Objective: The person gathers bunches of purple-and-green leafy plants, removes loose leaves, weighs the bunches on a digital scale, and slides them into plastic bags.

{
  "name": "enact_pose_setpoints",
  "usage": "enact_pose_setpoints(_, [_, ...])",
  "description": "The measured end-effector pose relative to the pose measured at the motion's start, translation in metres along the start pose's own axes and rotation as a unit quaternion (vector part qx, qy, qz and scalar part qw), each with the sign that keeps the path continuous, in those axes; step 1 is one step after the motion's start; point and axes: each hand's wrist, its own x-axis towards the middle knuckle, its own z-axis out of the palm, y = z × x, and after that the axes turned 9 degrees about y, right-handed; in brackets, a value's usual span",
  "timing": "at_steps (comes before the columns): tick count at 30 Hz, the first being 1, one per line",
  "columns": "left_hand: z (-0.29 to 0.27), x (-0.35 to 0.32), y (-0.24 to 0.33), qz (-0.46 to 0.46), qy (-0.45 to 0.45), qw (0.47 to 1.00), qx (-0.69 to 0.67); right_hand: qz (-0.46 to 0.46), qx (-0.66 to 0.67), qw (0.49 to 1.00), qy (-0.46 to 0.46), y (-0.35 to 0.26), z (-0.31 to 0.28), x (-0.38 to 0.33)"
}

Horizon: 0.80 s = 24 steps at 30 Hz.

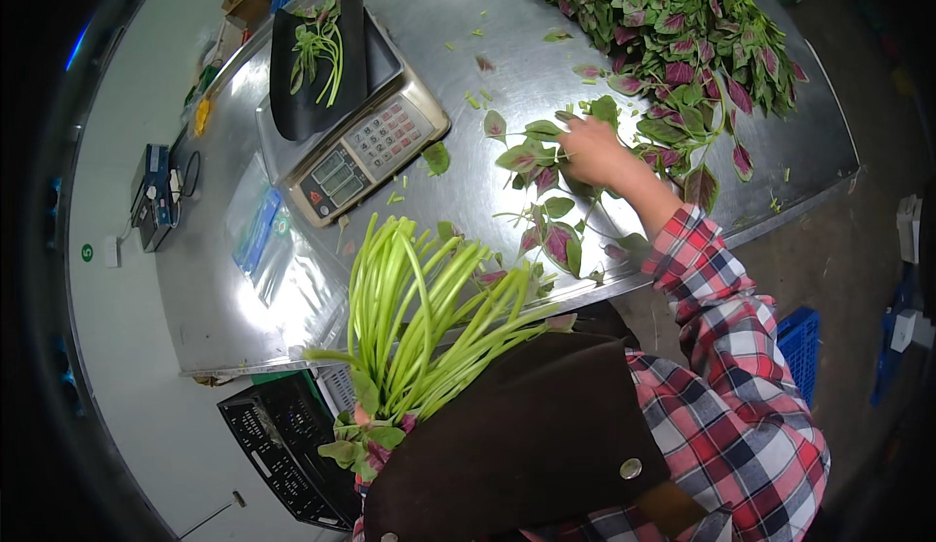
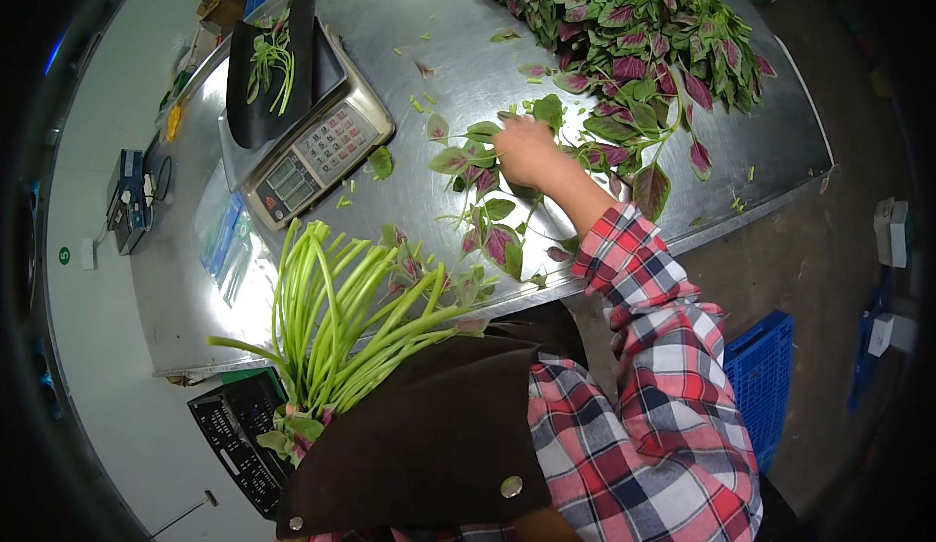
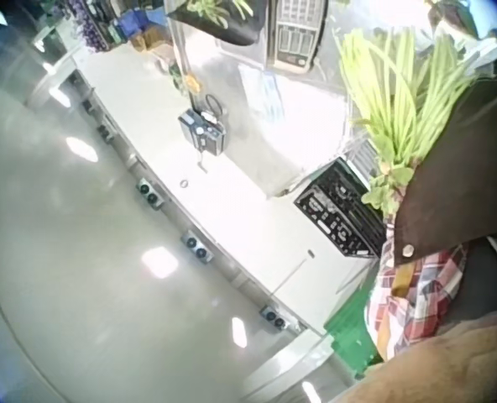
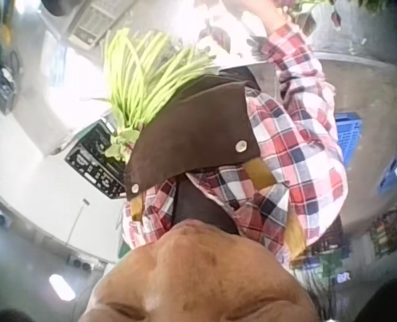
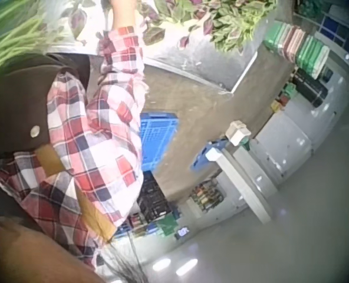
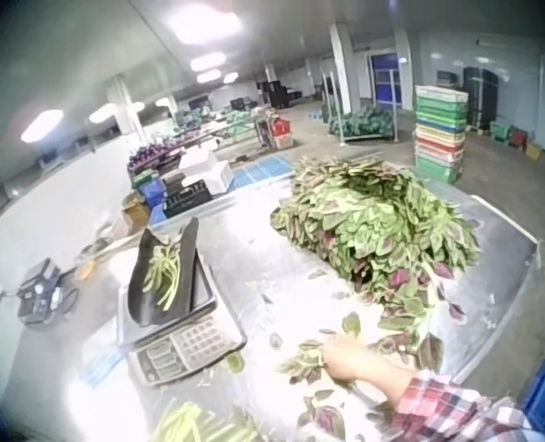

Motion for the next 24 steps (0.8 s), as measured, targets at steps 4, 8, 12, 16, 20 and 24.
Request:
enact_pose_setpoints(4, [0.002, 0.002, 0.004, -0.017, -0.006, 1.000, 0.007, 0.000, 0.568, 0.801, -0.189, -0.060, 0.050, -0.018])
enact_pose_setpoints(8, [0.002, 0.009, 0.017, -0.060, -0.044, 0.997, 0.027, 0.000, 0.409, 0.839, -0.359, -0.077, 0.046, -0.039])
enact_pose_setpoints(12, [0.021, 0.014, 0.045, -0.176, -0.142, 0.963, 0.144, 0.147, 0.334, 0.927, -0.081, -0.001, 0.002, -0.031])
enact_pose_setpoints(16, [0.066, 0.029, 0.069, -0.274, -0.127, 0.900, 0.313, -0.163, 0.059, 0.977, 0.122, -0.071, -0.044, -0.031])
enact_pose_setpoints(20, [0.099, 0.048, 0.084, -0.223, -0.295, 0.724, 0.582, -0.190, 0.319, 0.908, -0.196, -0.110, -0.010, -0.003])
enact_pose_setpoints(24, [0.111, 0.042, 0.079, -0.084, -0.371, 0.640, 0.668, -0.242, 0.462, 0.733, -0.438, -0.143, 0.041, -0.005])
